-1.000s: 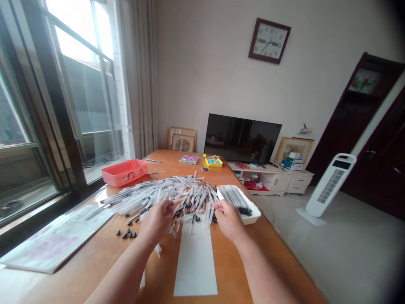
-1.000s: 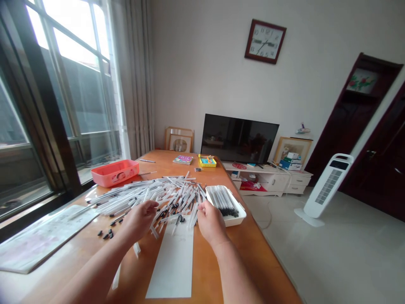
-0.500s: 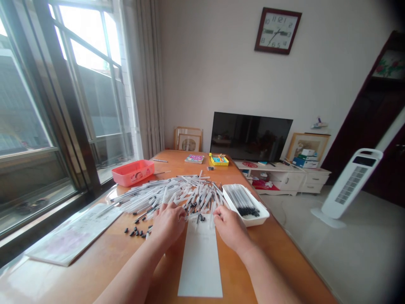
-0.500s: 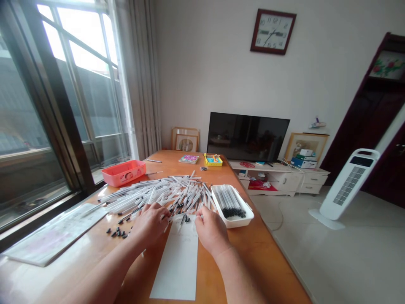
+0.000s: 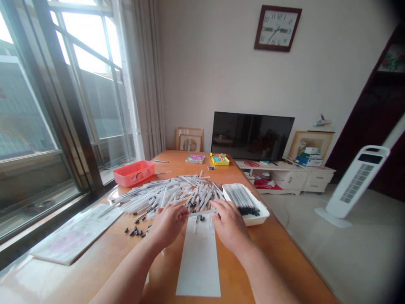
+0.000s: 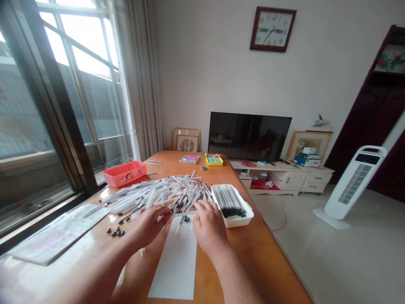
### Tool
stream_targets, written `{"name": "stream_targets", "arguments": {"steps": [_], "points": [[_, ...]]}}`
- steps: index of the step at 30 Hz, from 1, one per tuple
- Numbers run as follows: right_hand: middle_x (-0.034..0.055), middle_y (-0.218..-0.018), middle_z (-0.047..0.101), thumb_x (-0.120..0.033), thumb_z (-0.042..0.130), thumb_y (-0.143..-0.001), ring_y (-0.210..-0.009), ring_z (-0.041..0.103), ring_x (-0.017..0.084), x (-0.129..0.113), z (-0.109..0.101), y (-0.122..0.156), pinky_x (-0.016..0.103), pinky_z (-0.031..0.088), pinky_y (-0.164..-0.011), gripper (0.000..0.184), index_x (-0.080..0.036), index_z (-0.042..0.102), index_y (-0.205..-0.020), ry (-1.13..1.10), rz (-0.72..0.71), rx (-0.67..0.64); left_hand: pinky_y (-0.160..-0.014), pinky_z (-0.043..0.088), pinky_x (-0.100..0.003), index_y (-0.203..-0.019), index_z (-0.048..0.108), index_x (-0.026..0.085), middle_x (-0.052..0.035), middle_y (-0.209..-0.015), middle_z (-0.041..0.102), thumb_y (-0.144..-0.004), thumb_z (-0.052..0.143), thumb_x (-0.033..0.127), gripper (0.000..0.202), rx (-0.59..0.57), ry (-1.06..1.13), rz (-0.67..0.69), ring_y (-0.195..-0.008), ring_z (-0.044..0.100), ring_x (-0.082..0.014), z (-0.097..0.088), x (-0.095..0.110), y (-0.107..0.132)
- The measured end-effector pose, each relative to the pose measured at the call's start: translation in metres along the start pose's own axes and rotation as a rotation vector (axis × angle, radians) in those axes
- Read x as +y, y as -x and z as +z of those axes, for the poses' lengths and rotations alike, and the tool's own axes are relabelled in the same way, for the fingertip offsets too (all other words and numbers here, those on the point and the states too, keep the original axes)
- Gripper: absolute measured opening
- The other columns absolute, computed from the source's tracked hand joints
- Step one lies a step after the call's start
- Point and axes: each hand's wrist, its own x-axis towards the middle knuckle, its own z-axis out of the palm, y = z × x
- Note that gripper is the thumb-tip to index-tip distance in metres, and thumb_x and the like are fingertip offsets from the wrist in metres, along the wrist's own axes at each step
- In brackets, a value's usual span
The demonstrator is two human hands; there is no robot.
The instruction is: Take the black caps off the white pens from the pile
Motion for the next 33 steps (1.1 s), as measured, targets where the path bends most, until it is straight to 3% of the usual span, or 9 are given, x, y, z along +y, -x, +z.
{"name": "stream_targets", "arguments": {"steps": [4, 7, 12, 16, 28, 33], "points": [[0.0036, -0.11, 0.071, -0.027, 0.053, -0.092, -0.108, 0.057, 0.024, -0.005, -0.001, 0.002, 0.033, 0.037, -0.093, 0.023, -0.029, 0.069, -0.108, 0.041, -0.012, -0.139, -0.075, 0.048, -0.03, -0.092, 0.071, 0.021, -0.0043, -0.087, 0.073, -0.086, 0.053, 0.036, 0.024, 0.025, 0.26, 0.023, -0.082, 0.064, -0.02, -0.001, -0.002, -0.004], [0.0022, -0.1, 0.072, -0.026, 0.055, -0.091, -0.099, 0.06, 0.021, -0.006, -0.001, 0.002, 0.03, 0.038, -0.086, 0.017, -0.027, 0.07, -0.098, 0.017, 0.024, -0.158, -0.074, 0.048, -0.029, -0.098, 0.069, 0.02, -0.0045, -0.089, 0.072, -0.089, 0.049, 0.035, 0.027, 0.09, 0.318, -0.005, -0.082, 0.064, -0.0188, -0.002, -0.01, -0.007], [0.0025, -0.094, 0.072, -0.025, 0.052, -0.091, -0.095, 0.061, 0.02, -0.004, -0.004, 0.001, 0.026, 0.038, -0.08, 0.017, -0.025, 0.069, -0.094, 0.004, 0.082, -0.111, -0.077, 0.043, -0.032, -0.08, 0.07, 0.023, -0.0049, -0.086, 0.069, -0.082, 0.053, 0.027, 0.017, 0.041, -0.062, -0.09, -0.084, 0.059, -0.0215, 0.001, -0.013, -0.005], [0.0025, -0.092, 0.072, -0.025, 0.052, -0.09, -0.092, 0.061, 0.02, -0.002, -0.003, 0.001, 0.026, 0.039, -0.078, 0.017, -0.024, 0.069, -0.093, -0.026, 0.076, -0.078, -0.081, 0.04, -0.039, -0.073, 0.07, 0.026, -0.0066, -0.093, 0.065, -0.078, 0.059, 0.032, 0.013, 0.006, -0.297, -0.099, -0.095, 0.055, -0.0282, 0.01, -0.008, 0.001], [0.0032, -0.093, 0.072, -0.024, 0.052, -0.09, -0.091, 0.061, 0.02, 0.004, 0.0, 0.0, 0.025, 0.04, -0.078, 0.018, -0.023, 0.069, -0.096, -0.069, 0.087, -0.028, -0.082, 0.036, -0.041, -0.068, 0.064, 0.022, -0.0093, -0.097, 0.064, -0.073, 0.057, 0.024, 0.008, -0.001, -0.394, -0.099, -0.101, 0.05, -0.0319, 0.018, -0.011, 0.001], [0.0041, -0.092, 0.072, -0.023, 0.052, -0.09, -0.092, 0.062, 0.02, 0.005, 0.0, -0.001, 0.025, 0.041, -0.08, 0.019, -0.023, 0.07, -0.097, -0.073, 0.098, -0.032, -0.084, 0.035, -0.042, -0.072, 0.063, 0.022, -0.0091, -0.099, 0.065, -0.077, 0.053, 0.024, 0.011, 0.025, -0.385, -0.138, -0.102, 0.05, -0.0315, 0.017, -0.012, 0.001]]}}
